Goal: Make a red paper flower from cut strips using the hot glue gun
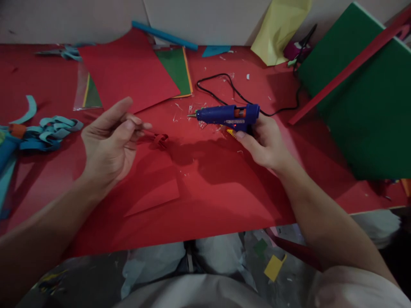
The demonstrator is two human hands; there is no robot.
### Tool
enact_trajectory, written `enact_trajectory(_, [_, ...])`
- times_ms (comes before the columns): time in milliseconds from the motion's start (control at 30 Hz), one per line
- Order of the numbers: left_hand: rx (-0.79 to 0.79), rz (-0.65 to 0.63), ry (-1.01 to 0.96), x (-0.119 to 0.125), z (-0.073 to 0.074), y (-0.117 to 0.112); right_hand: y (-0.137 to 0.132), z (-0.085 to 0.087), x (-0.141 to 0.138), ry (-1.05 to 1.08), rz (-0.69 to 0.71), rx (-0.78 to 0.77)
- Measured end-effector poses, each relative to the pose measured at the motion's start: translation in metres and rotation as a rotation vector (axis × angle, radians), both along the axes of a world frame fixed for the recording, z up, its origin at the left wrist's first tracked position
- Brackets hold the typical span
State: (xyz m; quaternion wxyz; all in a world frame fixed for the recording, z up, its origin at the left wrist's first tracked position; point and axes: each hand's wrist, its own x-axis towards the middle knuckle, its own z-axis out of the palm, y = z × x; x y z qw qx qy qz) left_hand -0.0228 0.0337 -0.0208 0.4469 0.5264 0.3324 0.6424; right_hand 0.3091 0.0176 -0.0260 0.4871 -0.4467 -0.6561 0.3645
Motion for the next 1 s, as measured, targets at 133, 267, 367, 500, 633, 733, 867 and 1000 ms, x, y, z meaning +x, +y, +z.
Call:
enact_trajectory(133, [0.081, -0.013, 0.077, -0.01, -0.006, 0.011, 0.0, 0.001, -0.001, 0.009, 0.024, -0.01])
enact_trajectory(267, [0.088, 0.059, 0.128, -0.011, -0.001, 0.012, 0.0, -0.001, 0.001, -0.028, 0.019, 0.023])
enact_trajectory(367, [0.088, 0.12, 0.326, -0.016, 0.009, 0.008, -0.001, -0.002, 0.002, -0.052, 0.009, 0.045])
enact_trajectory(500, [0.417, -0.042, 0.954, -0.036, 0.016, 0.014, -0.003, -0.001, 0.001, -0.059, 0.031, 0.024])
enact_trajectory(633, [0.606, -0.231, 1.234, -0.051, 0.008, 0.025, -0.004, -0.003, 0.001, -0.052, 0.035, 0.006])
enact_trajectory(733, [0.585, -0.196, 1.199, -0.048, 0.005, 0.024, -0.004, -0.005, 0.002, -0.086, 0.008, 0.013])
enact_trajectory(867, [0.5, -0.097, 1.207, -0.04, 0.011, 0.018, -0.005, -0.003, 0.001, -0.096, 0.021, 0.021])
enact_trajectory(1000, [0.499, -0.106, 1.315, -0.05, 0.026, 0.017, -0.005, 0.002, -0.003, -0.101, 0.035, 0.057])
